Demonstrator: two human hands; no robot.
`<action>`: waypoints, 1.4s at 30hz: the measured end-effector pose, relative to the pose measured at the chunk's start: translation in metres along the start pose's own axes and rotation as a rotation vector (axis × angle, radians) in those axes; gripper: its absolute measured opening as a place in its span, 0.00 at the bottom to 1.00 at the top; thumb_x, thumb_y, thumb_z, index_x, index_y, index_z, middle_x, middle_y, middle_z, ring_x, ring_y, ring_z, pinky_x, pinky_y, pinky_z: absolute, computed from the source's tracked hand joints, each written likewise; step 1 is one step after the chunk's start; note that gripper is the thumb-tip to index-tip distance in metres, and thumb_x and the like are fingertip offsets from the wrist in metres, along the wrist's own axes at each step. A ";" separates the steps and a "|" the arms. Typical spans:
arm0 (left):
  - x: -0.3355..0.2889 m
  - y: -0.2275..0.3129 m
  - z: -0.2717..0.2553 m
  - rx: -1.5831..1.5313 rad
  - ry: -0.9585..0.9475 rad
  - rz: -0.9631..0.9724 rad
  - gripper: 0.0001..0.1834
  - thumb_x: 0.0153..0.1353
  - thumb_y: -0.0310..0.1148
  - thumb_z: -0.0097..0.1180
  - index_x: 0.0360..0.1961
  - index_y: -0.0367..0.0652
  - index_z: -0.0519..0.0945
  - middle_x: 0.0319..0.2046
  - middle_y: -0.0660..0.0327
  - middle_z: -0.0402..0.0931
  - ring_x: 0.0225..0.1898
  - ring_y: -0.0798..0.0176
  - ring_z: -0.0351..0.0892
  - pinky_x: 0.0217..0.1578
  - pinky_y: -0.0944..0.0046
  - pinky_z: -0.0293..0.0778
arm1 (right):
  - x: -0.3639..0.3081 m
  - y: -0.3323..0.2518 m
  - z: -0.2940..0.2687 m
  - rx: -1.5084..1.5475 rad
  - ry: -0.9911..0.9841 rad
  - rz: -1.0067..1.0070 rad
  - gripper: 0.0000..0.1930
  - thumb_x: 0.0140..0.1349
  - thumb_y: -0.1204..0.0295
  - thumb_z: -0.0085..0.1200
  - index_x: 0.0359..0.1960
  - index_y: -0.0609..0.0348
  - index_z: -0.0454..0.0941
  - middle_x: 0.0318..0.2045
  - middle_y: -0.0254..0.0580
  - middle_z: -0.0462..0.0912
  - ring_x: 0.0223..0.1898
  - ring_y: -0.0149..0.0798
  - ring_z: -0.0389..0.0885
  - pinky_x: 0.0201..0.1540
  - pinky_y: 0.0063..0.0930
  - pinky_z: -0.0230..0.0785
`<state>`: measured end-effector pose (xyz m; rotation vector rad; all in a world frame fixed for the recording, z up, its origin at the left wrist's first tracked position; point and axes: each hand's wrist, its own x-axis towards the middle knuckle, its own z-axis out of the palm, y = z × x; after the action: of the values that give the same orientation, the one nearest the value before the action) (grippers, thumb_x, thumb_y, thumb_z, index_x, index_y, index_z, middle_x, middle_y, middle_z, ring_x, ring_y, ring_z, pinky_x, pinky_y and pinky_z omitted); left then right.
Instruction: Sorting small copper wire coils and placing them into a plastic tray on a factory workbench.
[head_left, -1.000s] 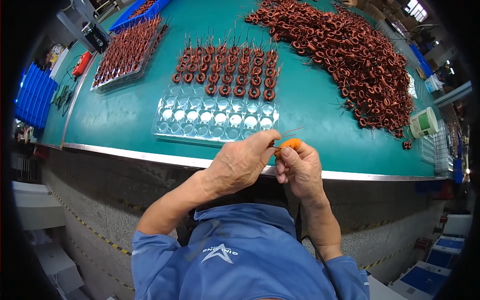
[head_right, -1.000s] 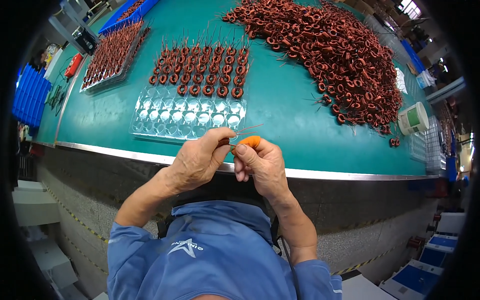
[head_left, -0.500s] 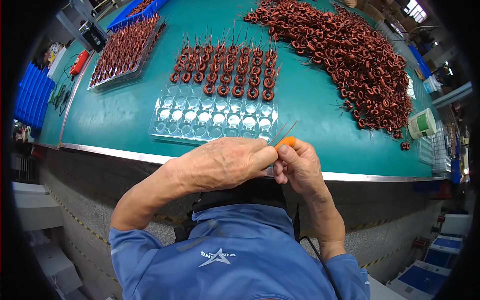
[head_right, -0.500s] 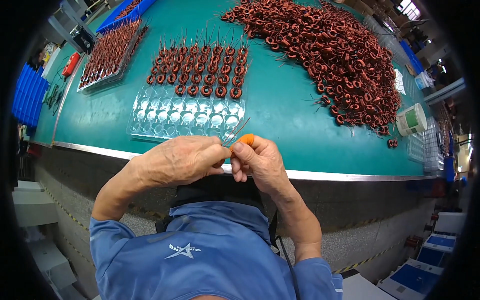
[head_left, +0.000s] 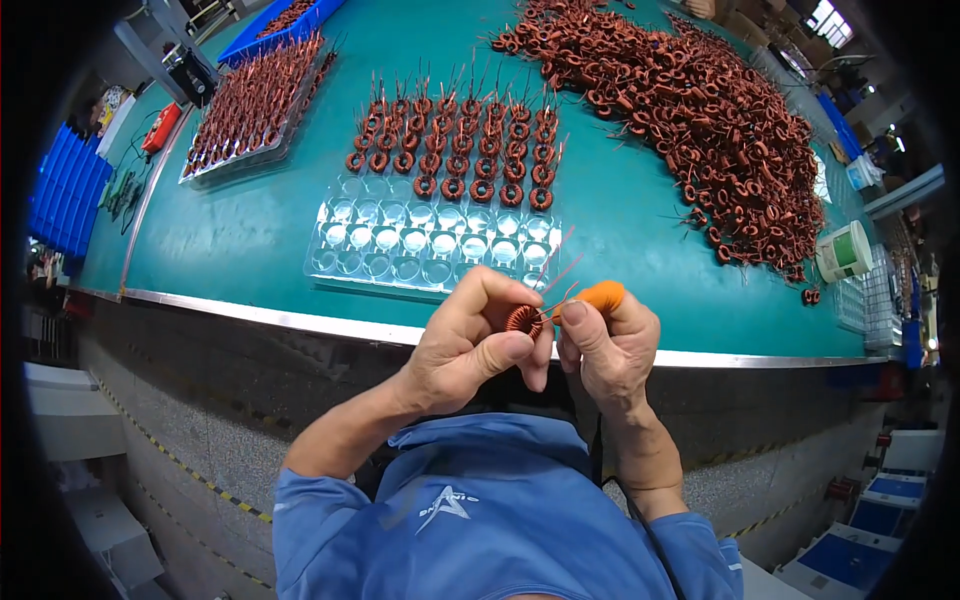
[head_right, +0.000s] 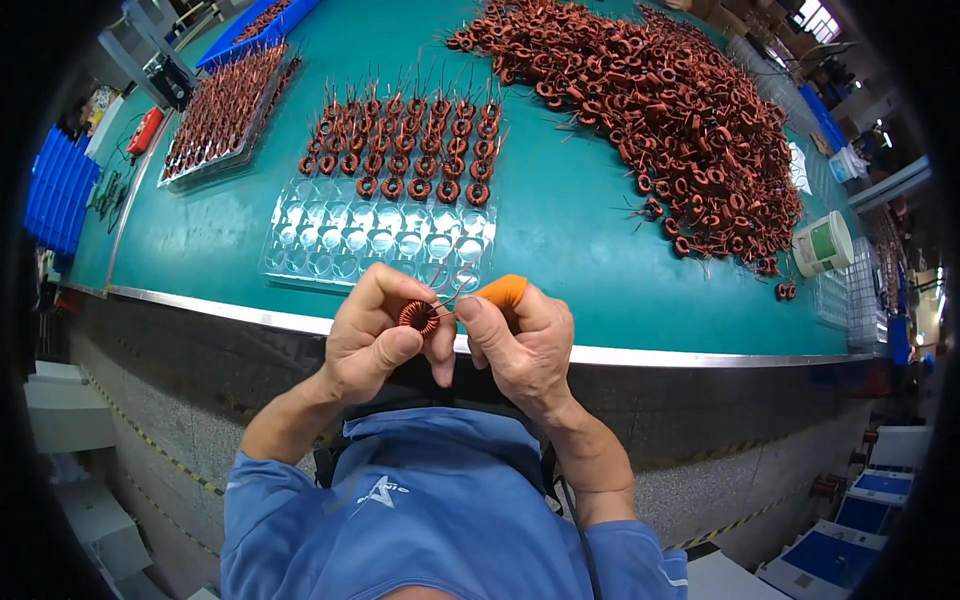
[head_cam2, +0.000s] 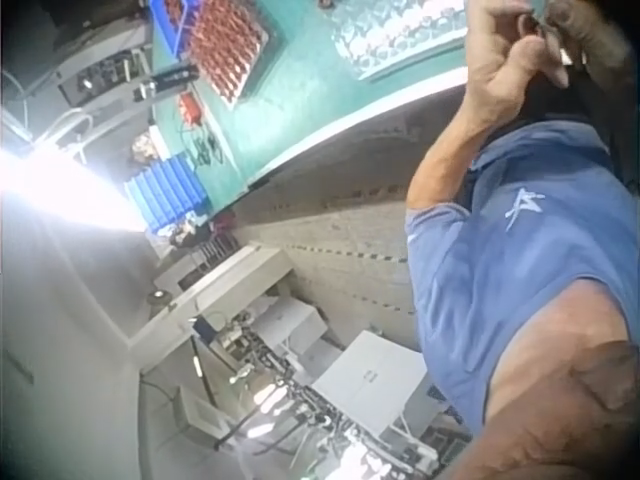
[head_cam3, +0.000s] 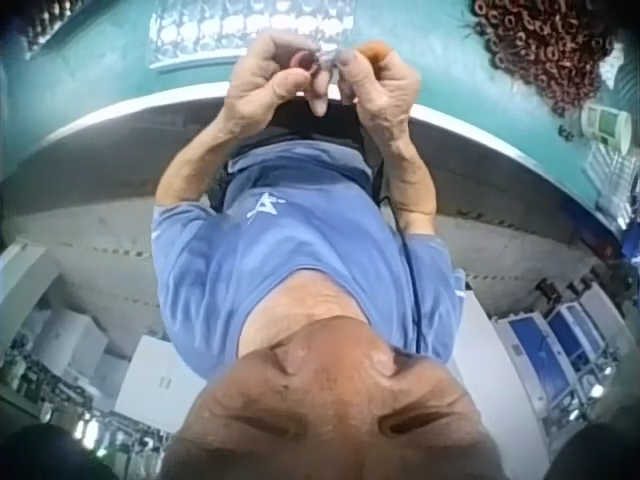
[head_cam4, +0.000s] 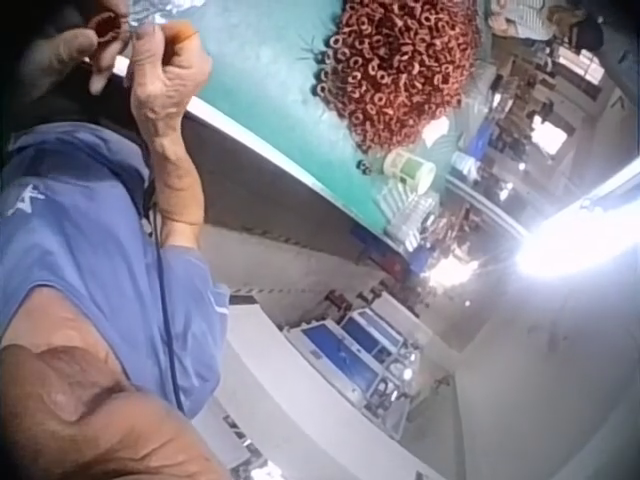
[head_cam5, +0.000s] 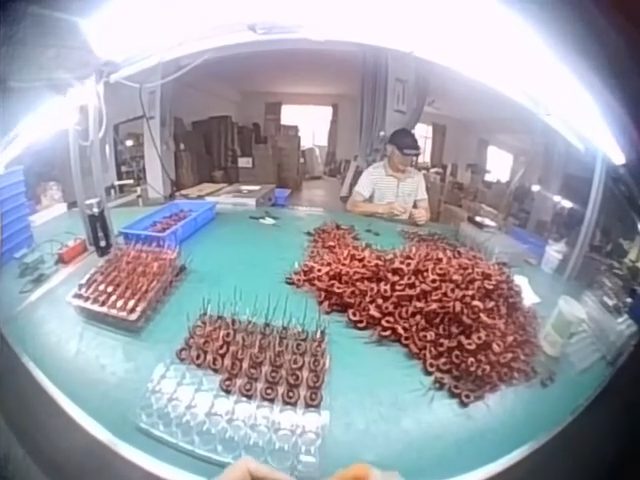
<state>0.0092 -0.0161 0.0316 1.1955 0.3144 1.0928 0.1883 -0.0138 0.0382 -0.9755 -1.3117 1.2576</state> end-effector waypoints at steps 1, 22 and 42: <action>-0.001 -0.001 0.002 -0.079 0.045 -0.028 0.17 0.68 0.32 0.48 0.53 0.39 0.60 0.34 0.55 0.71 0.31 0.65 0.75 0.35 0.67 0.74 | 0.001 0.001 0.001 0.080 -0.016 0.041 0.11 0.62 0.67 0.58 0.30 0.64 0.78 0.17 0.33 0.79 0.18 0.21 0.72 0.19 0.16 0.63; -0.001 -0.019 0.007 0.208 0.352 -0.193 0.13 0.69 0.34 0.44 0.46 0.35 0.70 0.20 0.67 0.68 0.20 0.75 0.65 0.22 0.73 0.64 | 0.012 0.011 0.007 -0.191 -0.012 -0.143 0.10 0.58 0.71 0.61 0.38 0.63 0.78 0.25 0.38 0.84 0.26 0.27 0.81 0.30 0.20 0.73; -0.007 -0.019 -0.003 0.226 0.362 -0.152 0.12 0.68 0.32 0.43 0.45 0.33 0.71 0.16 0.66 0.66 0.17 0.75 0.63 0.19 0.73 0.61 | 0.007 0.013 -0.003 -0.317 -0.052 -0.199 0.19 0.56 0.76 0.63 0.50 0.64 0.75 0.24 0.35 0.81 0.23 0.24 0.78 0.27 0.18 0.71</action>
<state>0.0137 -0.0192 0.0119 1.1460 0.8135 1.1588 0.1890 -0.0049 0.0262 -1.0061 -1.6403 0.9458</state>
